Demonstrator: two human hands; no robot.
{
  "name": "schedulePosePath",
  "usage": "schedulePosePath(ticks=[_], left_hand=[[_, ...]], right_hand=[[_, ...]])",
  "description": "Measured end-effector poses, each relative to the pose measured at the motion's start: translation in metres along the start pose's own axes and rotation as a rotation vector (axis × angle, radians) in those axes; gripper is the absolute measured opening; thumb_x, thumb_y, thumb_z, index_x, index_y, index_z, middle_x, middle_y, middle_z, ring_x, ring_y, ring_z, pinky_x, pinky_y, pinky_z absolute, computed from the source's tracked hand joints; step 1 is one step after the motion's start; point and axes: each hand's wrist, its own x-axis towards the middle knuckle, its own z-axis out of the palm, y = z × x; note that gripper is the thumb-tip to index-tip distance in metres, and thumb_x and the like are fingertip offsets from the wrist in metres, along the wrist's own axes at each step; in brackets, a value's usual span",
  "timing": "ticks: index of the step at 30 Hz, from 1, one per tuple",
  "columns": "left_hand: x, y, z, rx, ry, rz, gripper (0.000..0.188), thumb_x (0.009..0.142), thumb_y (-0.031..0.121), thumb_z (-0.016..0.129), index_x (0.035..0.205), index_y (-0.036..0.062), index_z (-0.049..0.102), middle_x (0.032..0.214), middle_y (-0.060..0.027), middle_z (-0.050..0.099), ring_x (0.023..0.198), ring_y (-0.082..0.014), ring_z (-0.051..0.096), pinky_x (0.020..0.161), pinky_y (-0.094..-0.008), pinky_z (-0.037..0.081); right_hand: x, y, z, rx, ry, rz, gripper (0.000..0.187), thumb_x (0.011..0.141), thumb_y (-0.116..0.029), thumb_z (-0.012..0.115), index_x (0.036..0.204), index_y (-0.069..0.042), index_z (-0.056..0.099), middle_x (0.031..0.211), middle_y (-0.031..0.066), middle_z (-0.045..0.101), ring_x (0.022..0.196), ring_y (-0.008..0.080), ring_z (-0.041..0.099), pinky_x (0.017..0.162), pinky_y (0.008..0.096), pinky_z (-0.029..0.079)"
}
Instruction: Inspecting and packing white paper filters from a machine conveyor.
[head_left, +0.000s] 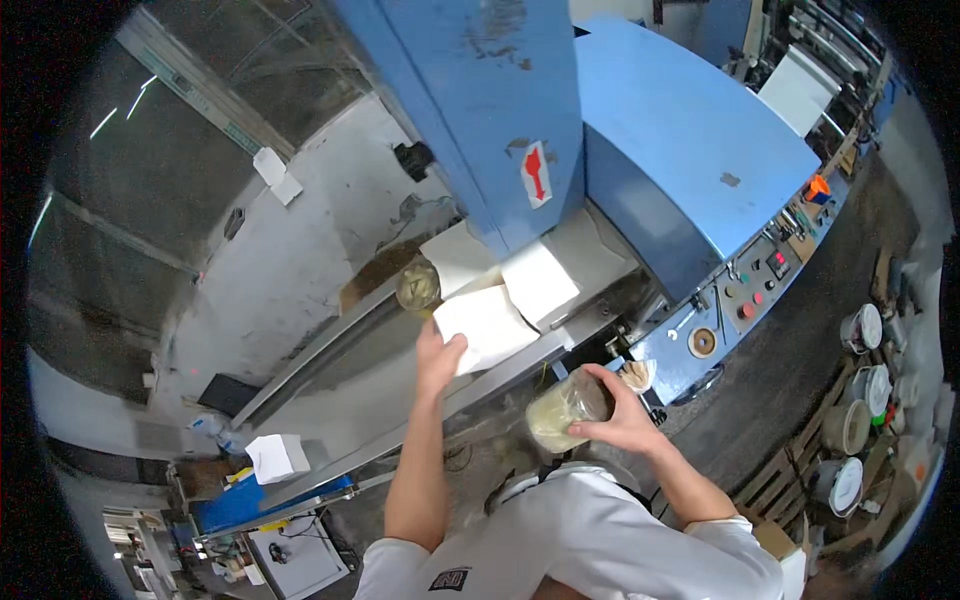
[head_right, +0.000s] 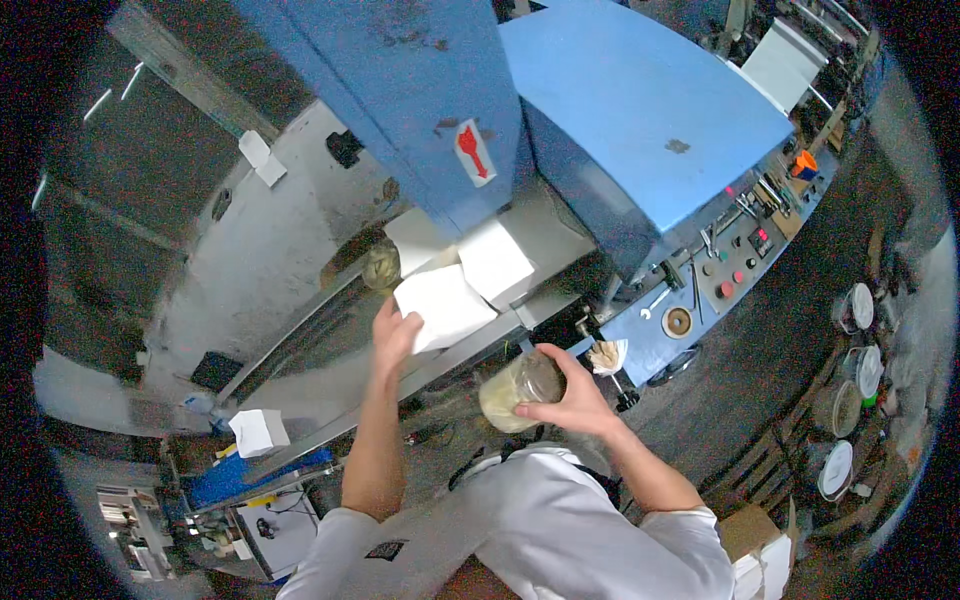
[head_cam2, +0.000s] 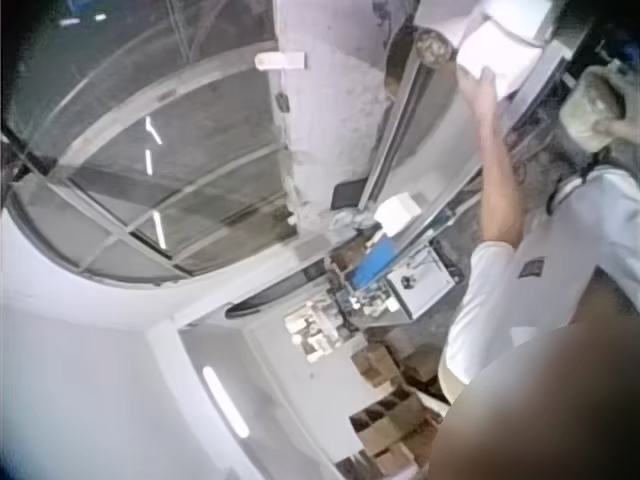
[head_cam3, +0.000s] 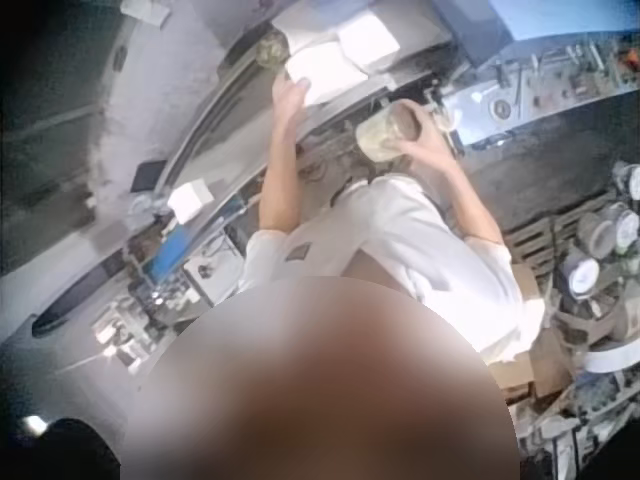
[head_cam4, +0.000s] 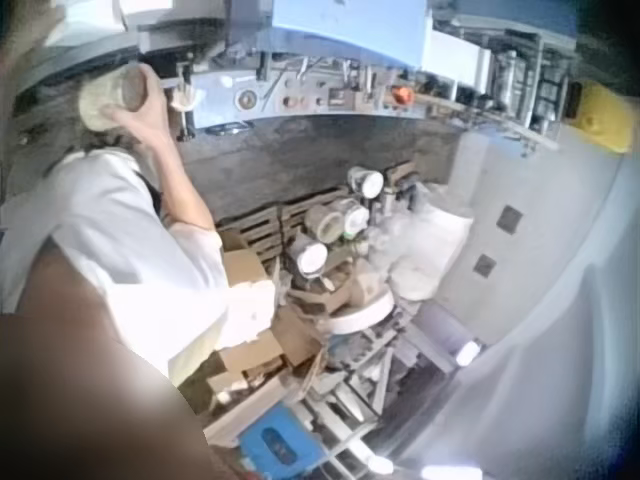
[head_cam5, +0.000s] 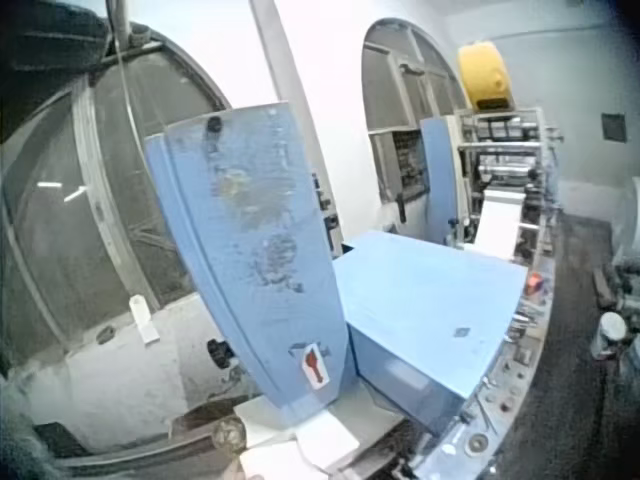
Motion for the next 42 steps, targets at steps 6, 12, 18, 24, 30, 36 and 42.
schedulePosePath(ticks=[6, 12, 18, 24, 30, 36, 42], left_hand=[[-0.039, -0.114, -0.138, -0.453, -0.012, -0.153, 0.083, 0.076, 0.014, 0.061, 0.147, -0.0001, 0.022, 0.133, -0.0081, 0.049, 0.111, -0.0208, 0.055, 0.095, -0.0329, 0.043], [-0.078, -0.181, -0.319, -0.564, 0.143, -0.377, 0.071, 0.072, 0.014, 0.057, 0.14, 0.0014, 0.039, 0.13, -0.0086, 0.052, 0.12, -0.0215, 0.05, 0.102, -0.0343, 0.04], [-0.093, -0.211, -0.421, -0.538, 0.05, -0.215, 0.066, 0.073, 0.004, 0.052, 0.139, 0.0001, 0.04, 0.133, -0.0114, 0.051, 0.121, -0.0227, 0.051, 0.103, -0.0335, 0.04], [-0.11, -0.212, -0.438, -0.105, 0.572, 0.102, 0.046, 0.097, 0.007, 0.047, 0.141, 0.0, 0.038, 0.138, -0.0154, 0.048, 0.124, -0.0237, 0.049, 0.104, -0.0321, 0.038], [-0.121, -0.096, -0.382, -0.352, 0.631, 0.114, 0.042, 0.094, 0.01, 0.052, 0.133, -0.0044, 0.045, 0.113, -0.0164, 0.064, 0.1, -0.0231, 0.064, 0.086, -0.0327, 0.052], [-0.071, -0.031, -0.294, -0.338, 0.181, 0.088, 0.041, 0.097, 0.015, 0.052, 0.133, -0.0025, 0.044, 0.106, -0.0146, 0.064, 0.087, -0.0192, 0.065, 0.074, -0.029, 0.053], [-0.002, -0.039, -0.258, -0.28, 0.121, -0.097, 0.043, 0.097, 0.019, 0.055, 0.133, -0.0017, 0.044, 0.1, -0.0117, 0.064, 0.083, -0.0157, 0.063, 0.068, -0.0275, 0.052]], right_hand=[[0.033, -0.031, 0.05, 0.008, -0.07, -0.043, 0.093, 0.062, -0.023, 0.085, 0.139, 0.002, 0.038, 0.13, 0.0144, 0.051, 0.12, 0.0197, 0.048, 0.105, 0.0325, 0.036], [0.085, -0.07, 0.109, -0.338, 0.037, -0.193, 0.099, 0.058, -0.032, 0.086, 0.138, 0.003, 0.039, 0.128, 0.0189, 0.052, 0.12, 0.0261, 0.05, 0.102, 0.036, 0.039], [0.147, -0.057, 0.144, -0.713, 0.217, -0.268, 0.093, 0.056, -0.035, 0.084, 0.133, -0.002, 0.043, 0.114, 0.0207, 0.053, 0.105, 0.0368, 0.055, 0.092, 0.0427, 0.046], [0.151, -0.059, 0.148, -1.036, 0.308, -0.284, 0.087, 0.057, -0.027, 0.084, 0.132, -0.004, 0.045, 0.127, 0.0226, 0.048, 0.115, 0.0404, 0.05, 0.097, 0.0464, 0.042], [0.167, -0.106, 0.201, -0.819, 0.051, -0.426, 0.066, 0.072, -0.026, 0.079, 0.128, -0.004, 0.052, 0.133, 0.0209, 0.047, 0.116, 0.0411, 0.052, 0.098, 0.0449, 0.044], [0.261, -0.089, 0.213, -0.943, -0.165, -0.576, 0.083, 0.065, -0.019, 0.082, 0.137, -0.009, 0.042, 0.138, 0.0224, 0.043, 0.129, 0.0432, 0.039, 0.11, 0.0443, 0.033], [0.275, -0.069, 0.219, -1.206, -0.1, -0.582, 0.084, 0.063, -0.027, 0.079, 0.136, -0.008, 0.043, 0.126, 0.0296, 0.045, 0.119, 0.0442, 0.043, 0.104, 0.0495, 0.034]])
